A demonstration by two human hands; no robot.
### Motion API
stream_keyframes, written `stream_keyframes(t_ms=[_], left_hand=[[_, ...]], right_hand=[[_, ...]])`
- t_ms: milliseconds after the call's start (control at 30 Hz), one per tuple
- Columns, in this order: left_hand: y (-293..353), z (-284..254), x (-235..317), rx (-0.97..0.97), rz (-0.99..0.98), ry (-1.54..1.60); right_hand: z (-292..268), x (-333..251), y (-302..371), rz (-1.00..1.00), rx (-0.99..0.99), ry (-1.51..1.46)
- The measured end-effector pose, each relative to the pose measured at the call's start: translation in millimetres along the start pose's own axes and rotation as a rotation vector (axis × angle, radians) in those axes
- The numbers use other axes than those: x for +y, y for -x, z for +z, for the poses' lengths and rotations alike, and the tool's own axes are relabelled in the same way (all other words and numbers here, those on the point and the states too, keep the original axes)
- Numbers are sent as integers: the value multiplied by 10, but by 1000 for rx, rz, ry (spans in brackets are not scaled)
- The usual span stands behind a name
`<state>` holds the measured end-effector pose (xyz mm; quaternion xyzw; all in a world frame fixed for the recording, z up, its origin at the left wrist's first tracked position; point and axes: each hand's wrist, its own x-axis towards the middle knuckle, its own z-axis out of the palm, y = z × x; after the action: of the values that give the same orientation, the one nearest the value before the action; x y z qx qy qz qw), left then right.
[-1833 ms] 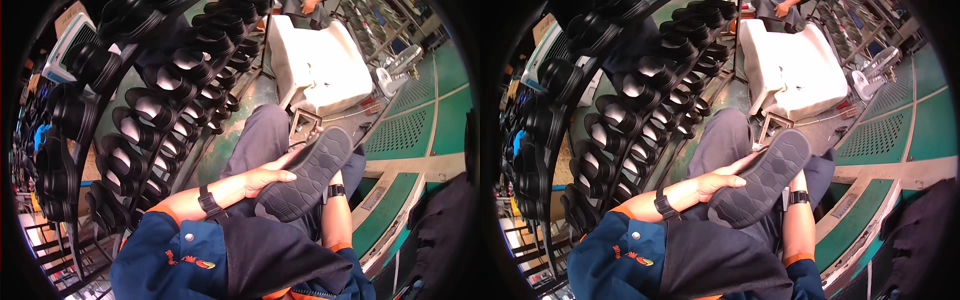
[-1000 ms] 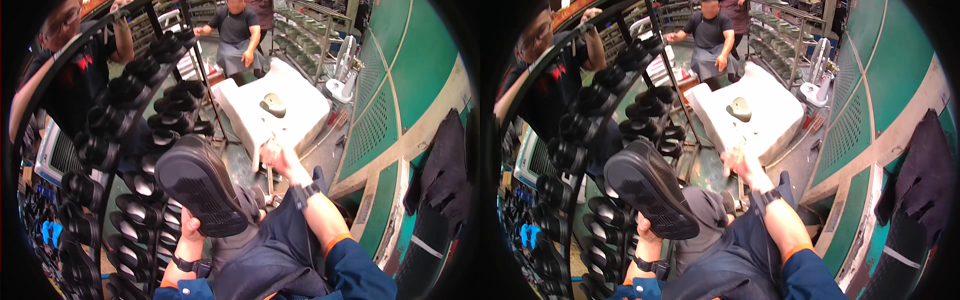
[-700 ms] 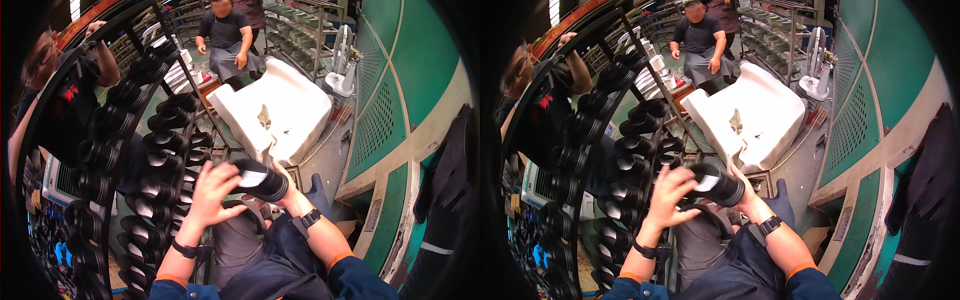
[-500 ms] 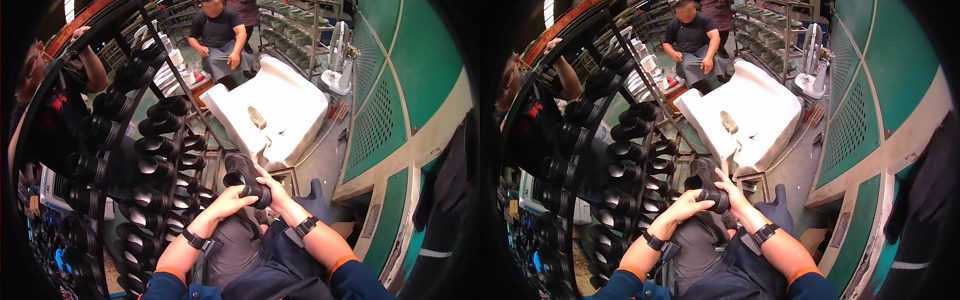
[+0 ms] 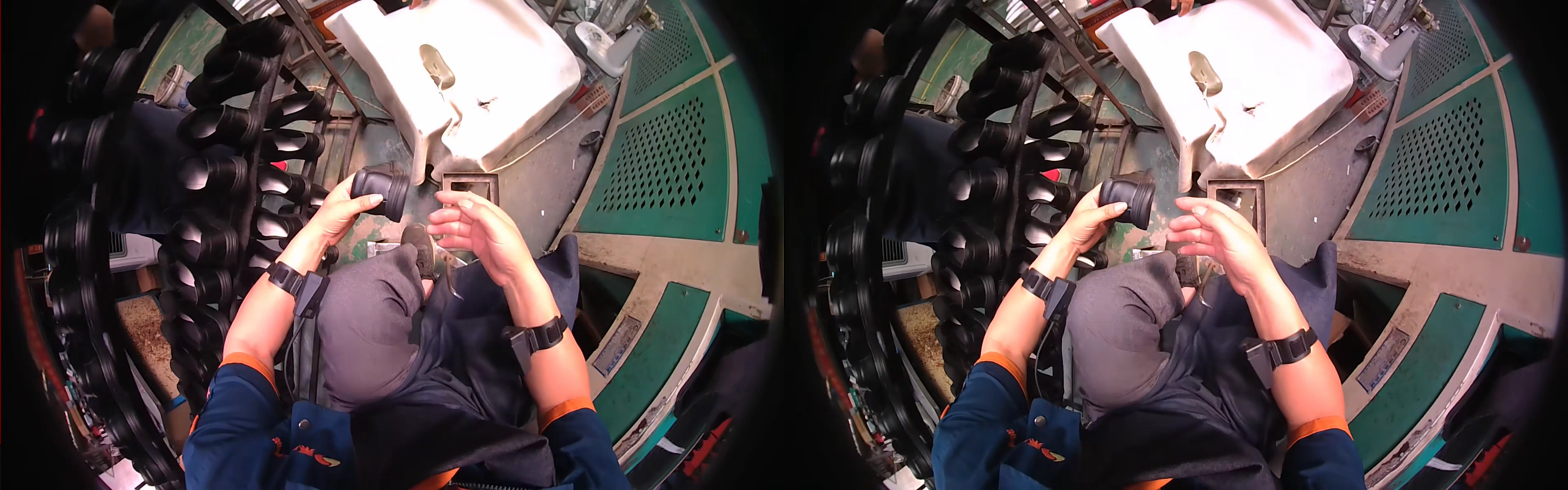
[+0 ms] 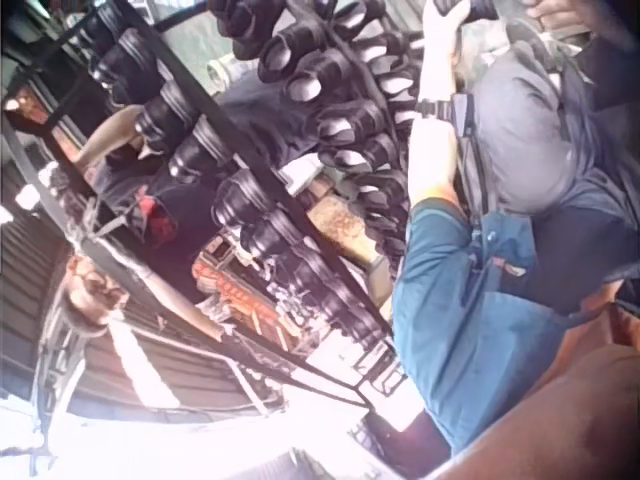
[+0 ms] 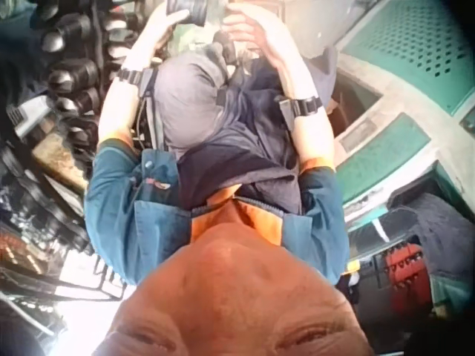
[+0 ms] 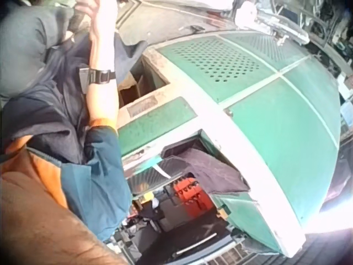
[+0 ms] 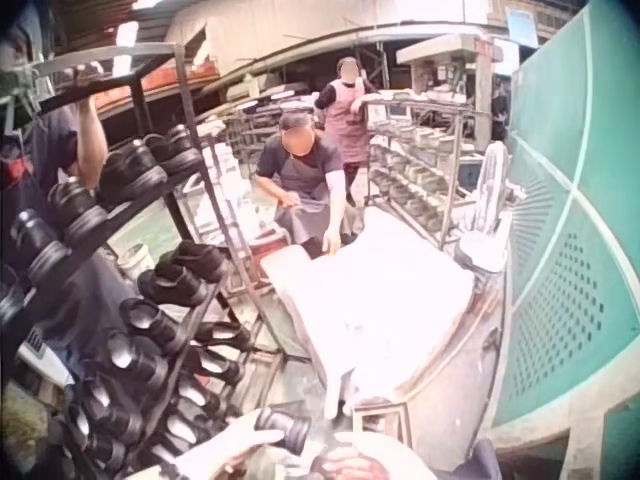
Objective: Inspecting and preparing shoe components, including the sole and upper, in a factory setting.
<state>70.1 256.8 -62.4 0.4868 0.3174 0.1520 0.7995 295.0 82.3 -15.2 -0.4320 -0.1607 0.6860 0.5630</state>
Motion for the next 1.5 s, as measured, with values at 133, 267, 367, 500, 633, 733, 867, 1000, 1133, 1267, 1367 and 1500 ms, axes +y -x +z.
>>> stream_keyframes(t_ms=[133, 267, 367, 500, 633, 733, 867, 1000, 1133, 1267, 1367, 1500], left_hand=[[-214, -411, -490, -16, -144, 19], [-544, -547, -900, -147, -322, -33], [-920, -806, -1232, -166, -427, -294], [-1288, -1345, -1559, 110, -363, -685], [-1366, -1948, -1600, 549, -170, -1108], [-1022, -2322, -1805, 793, -58, -1236], [-428, -2062, -2253, 548, -177, -907], [537, -1599, -2629, 230, -288, -705], [1462, -1474, -3107, -69, -329, -712], [2081, -1215, -2844, -97, -410, -945], [2397, -1061, -2502, 154, -492, -872], [2640, -1055, -2312, 334, -287, -876]], right_hand=[[2, 9, 35, 38, -29, -33], [-21, -74, 113, 82, -38, -65], [-78, -80, 67, 96, 21, -10], [-125, -77, 11, 119, 78, 67], [-54, -46, -31, 143, 102, 112], [29, -23, -68, 142, 73, 169], [86, 9, -28, 118, 51, 247], [164, 125, -54, 119, 61, 339], [268, 335, -78, -16, 106, 829], [383, 493, 13, -15, -15, 1692], [370, 694, 124, 62, -222, 1833], [347, 999, 268, 138, -216, 1878]])
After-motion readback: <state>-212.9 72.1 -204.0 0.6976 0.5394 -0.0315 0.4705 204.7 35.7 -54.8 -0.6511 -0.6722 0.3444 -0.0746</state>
